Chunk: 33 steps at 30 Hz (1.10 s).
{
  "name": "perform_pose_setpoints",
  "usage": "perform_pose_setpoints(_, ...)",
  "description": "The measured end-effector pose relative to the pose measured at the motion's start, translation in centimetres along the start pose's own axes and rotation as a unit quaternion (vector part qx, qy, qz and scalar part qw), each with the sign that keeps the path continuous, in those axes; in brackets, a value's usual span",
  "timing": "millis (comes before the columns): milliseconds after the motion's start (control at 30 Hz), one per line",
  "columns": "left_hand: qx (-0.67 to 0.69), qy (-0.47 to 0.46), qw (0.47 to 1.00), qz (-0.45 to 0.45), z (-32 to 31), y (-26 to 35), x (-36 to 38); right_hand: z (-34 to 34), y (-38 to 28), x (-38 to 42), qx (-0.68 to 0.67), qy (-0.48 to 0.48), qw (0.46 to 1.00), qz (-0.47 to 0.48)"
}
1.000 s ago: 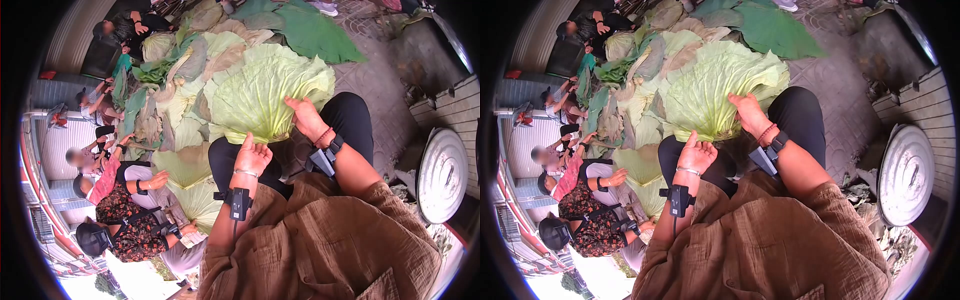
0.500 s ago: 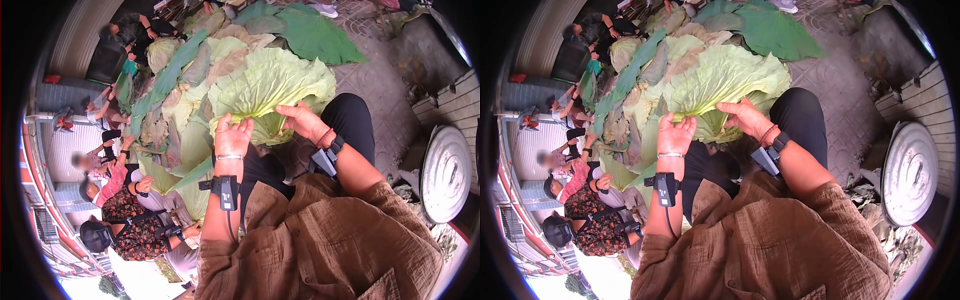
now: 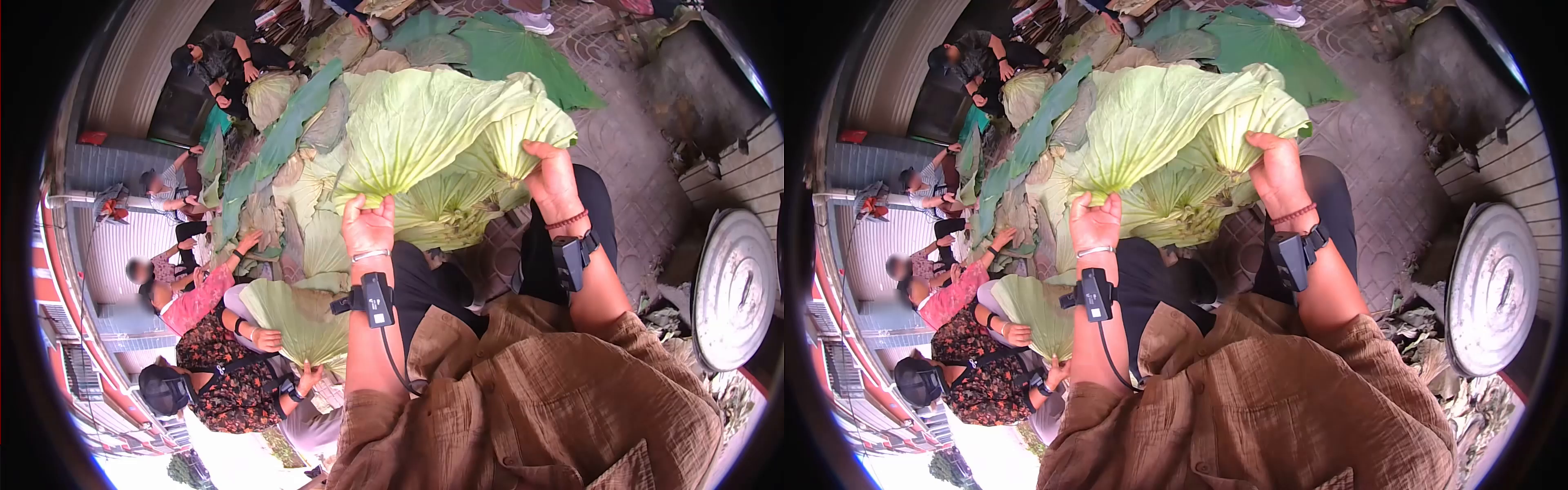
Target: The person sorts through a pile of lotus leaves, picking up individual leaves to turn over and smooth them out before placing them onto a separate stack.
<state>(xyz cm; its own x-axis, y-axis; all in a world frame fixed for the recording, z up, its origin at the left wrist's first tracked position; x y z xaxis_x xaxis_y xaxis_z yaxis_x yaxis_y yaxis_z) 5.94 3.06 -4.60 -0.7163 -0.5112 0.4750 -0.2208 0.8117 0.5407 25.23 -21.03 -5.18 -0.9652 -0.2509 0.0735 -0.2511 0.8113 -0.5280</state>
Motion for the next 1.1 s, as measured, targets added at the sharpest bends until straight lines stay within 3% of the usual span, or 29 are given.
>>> perform_pose_setpoints(100, -0.037, 0.134, 0.990, 0.023, 3.6, -4.4, -0.4, 0.2, -2.6, -0.9, 0.028, 0.046, 0.990, 0.132)
perform_pose_setpoints(200, -0.080, 0.140, 0.982, 0.093, 4.8, -6.4, -0.7, -1.2, -6.2, -0.5, 0.060, 0.067, 0.966, 0.242)
perform_pose_setpoints(333, -0.024, 0.176, 0.979, 0.102, 4.3, -5.9, -0.7, -2.3, -8.1, -0.1, 0.104, 0.069, 0.954, 0.271)
perform_pose_setpoints(433, -0.009, 0.157, 0.980, 0.121, 4.2, -5.1, -0.9, -4.2, -8.4, 0.8, 0.058, 0.008, 0.963, 0.263)
perform_pose_setpoints(500, -0.128, 0.139, 0.982, 0.025, 3.7, -4.8, -0.8, -5.6, -8.4, 1.4, -0.017, -0.069, 0.979, 0.192)
perform_pose_setpoints(533, -0.168, 0.123, 0.978, 0.007, 2.9, -4.7, -0.2, -6.2, -8.5, 1.5, -0.016, -0.070, 0.979, 0.190)
perform_pose_setpoints(567, -0.166, 0.124, 0.978, 0.007, 2.5, -4.7, 0.1, -6.8, -8.4, 1.5, -0.078, -0.102, 0.983, 0.131)
perform_pose_setpoints(600, -0.194, 0.135, 0.971, 0.019, 2.6, -4.9, 0.2, -7.3, -8.3, 1.6, -0.140, -0.133, 0.979, 0.070)
perform_pose_setpoints(667, -0.219, 0.172, 0.959, 0.060, 3.1, -5.2, 0.1, -8.3, -7.9, 1.8, -0.207, -0.173, 0.962, 0.035)
perform_pose_setpoints(867, -0.167, 0.125, 0.963, 0.172, 4.8, -5.2, 1.3, -8.8, -5.6, 1.7, -0.406, -0.273, 0.864, -0.123)
perform_pose_setpoints(967, -0.165, 0.116, 0.955, 0.215, 5.1, -5.1, 2.5, -6.0, -1.5, 0.1, -0.364, -0.178, 0.899, -0.163)
perform_pose_setpoints(1033, -0.180, 0.086, 0.947, 0.251, 4.8, -5.2, 3.2, -4.5, 1.2, 0.4, -0.152, -0.012, 0.979, -0.137)
perform_pose_setpoints(1100, -0.178, 0.064, 0.949, 0.252, 4.0, -5.3, 3.9, -1.9, 3.5, 1.0, -0.057, 0.065, 0.984, -0.155)
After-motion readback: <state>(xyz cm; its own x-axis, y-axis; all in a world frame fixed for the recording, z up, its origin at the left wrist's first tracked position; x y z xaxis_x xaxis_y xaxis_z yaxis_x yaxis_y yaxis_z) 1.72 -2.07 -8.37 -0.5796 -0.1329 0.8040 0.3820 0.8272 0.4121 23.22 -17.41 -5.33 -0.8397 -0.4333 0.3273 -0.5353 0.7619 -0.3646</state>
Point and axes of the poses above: each hand's wrist, its own x-axis away from the middle knuckle, its own z-axis out of the back of the hand, y = z × x, the point moved 1 cm from there along -x, towards the middle knuckle, and after that the axes turned 14 degrees about z, right-handed, at the moved point
